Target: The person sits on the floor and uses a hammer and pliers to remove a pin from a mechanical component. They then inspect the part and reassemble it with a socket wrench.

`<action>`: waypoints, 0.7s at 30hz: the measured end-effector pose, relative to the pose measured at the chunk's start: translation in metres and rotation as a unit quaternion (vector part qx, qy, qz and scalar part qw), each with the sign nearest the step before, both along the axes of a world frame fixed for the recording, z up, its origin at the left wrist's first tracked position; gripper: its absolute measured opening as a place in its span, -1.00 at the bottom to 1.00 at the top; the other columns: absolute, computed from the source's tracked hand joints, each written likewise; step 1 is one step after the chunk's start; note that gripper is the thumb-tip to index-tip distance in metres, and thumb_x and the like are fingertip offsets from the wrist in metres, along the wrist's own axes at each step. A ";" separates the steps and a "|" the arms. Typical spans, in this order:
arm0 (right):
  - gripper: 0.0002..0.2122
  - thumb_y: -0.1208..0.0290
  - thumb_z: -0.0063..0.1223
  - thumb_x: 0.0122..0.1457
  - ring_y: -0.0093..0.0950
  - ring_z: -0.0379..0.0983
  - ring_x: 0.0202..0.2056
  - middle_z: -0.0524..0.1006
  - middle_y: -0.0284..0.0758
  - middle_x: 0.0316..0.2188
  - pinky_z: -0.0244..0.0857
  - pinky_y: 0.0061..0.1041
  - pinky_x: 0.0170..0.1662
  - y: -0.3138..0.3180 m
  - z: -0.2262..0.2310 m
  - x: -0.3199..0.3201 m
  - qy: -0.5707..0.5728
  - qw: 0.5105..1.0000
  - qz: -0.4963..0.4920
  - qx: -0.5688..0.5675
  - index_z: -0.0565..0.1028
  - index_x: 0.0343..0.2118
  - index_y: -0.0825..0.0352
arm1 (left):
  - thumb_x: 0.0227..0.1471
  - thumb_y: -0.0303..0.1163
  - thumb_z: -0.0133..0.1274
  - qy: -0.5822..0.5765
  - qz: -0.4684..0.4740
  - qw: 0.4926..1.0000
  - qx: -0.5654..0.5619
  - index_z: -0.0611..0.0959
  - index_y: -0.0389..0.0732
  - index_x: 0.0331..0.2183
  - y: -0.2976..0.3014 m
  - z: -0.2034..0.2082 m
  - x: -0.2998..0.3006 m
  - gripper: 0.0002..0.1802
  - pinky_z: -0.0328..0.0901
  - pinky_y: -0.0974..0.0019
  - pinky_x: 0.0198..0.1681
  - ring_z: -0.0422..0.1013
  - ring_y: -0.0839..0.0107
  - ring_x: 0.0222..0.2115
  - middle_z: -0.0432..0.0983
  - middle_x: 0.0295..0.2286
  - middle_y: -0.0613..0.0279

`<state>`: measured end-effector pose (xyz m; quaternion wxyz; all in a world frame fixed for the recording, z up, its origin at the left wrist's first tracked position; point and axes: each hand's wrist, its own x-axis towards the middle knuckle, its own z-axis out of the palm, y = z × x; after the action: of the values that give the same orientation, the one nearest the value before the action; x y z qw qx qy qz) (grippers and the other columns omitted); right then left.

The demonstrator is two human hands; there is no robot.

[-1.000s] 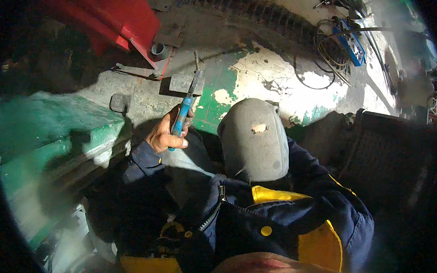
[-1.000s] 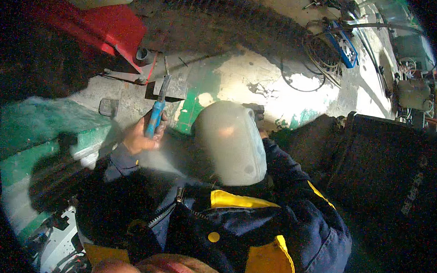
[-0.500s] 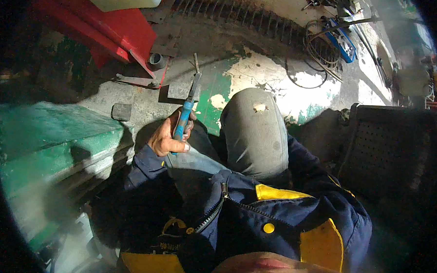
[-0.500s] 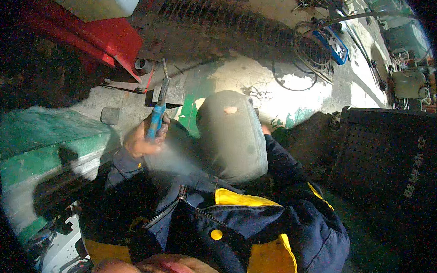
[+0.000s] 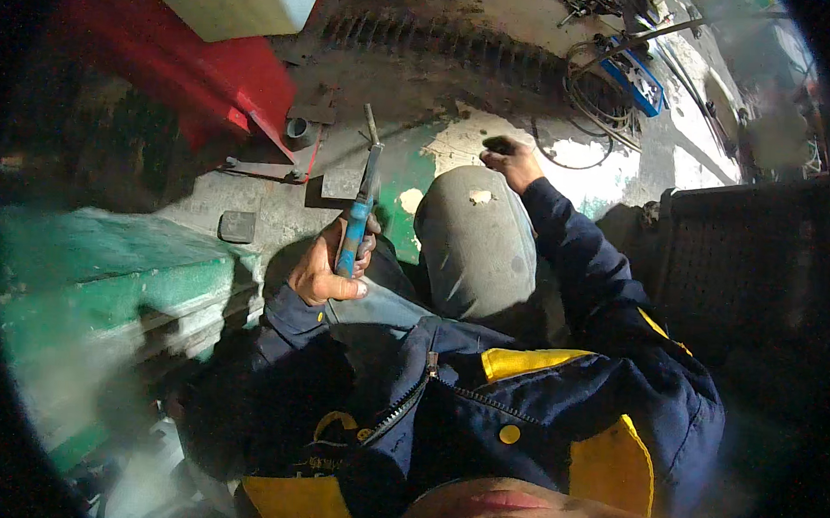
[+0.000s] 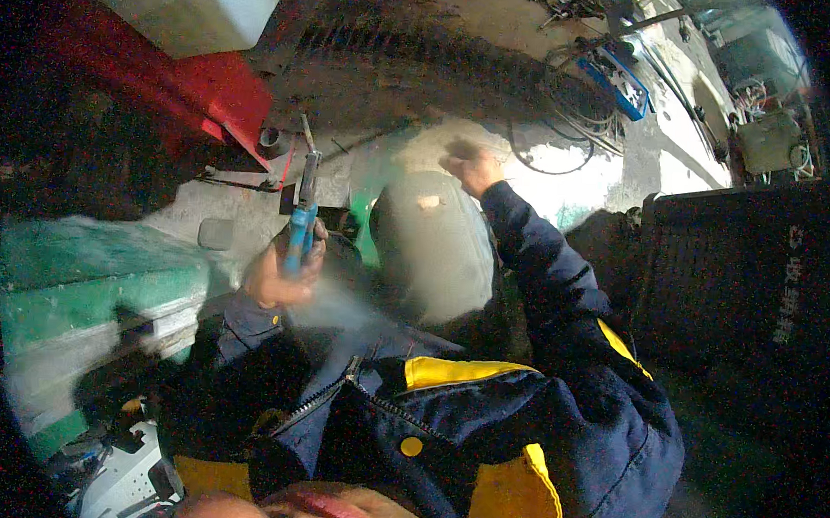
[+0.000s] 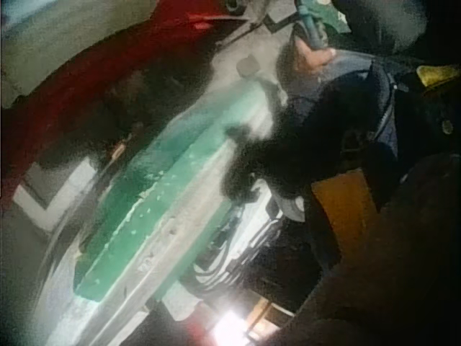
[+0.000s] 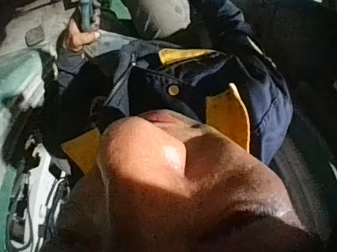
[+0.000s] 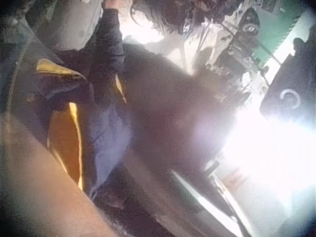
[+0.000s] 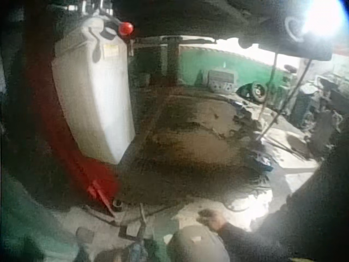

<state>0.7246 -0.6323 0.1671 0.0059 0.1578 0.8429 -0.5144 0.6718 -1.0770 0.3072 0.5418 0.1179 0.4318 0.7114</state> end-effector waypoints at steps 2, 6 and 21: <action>-0.62 0.20 0.30 0.21 -0.22 0.58 0.05 0.65 -0.10 0.00 0.38 -0.34 0.16 0.014 -0.064 0.037 -0.138 0.985 -0.080 0.070 0.63 -0.02 0.34 | -0.26 -0.46 0.33 0.084 0.007 0.996 -0.020 0.42 -0.13 0.06 -0.005 -0.002 -0.001 -0.24 0.29 0.38 -0.19 0.29 0.53 -0.28 0.31 -0.26 0.38; -0.59 0.19 0.29 0.19 -0.25 0.61 -0.05 0.67 -0.15 -0.07 0.47 -0.23 0.04 0.018 -0.158 0.137 -0.246 0.954 0.002 0.173 0.62 0.01 0.36 | -0.35 -0.32 0.32 0.299 0.113 0.919 -0.231 0.47 -0.33 -0.02 -0.009 -0.035 -0.013 -0.23 0.33 0.27 -0.12 0.37 0.32 -0.28 0.43 -0.28 0.21; -0.58 0.35 0.30 0.15 -0.27 0.63 -0.15 0.66 -0.17 -0.10 0.54 -0.26 -0.09 -0.014 -0.174 0.164 -0.405 0.826 -0.106 -0.378 0.56 0.07 0.35 | -0.12 -0.17 0.28 0.283 -0.151 0.666 -0.673 0.31 -0.32 0.24 -0.032 -0.230 -0.053 -0.07 0.40 0.01 0.15 0.49 -0.09 0.07 0.55 0.03 -0.17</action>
<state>0.8887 -0.6464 -0.0067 0.3510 0.4258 0.4828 -0.6800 0.6187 -1.1089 0.0771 0.4251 -0.0197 0.9024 0.0677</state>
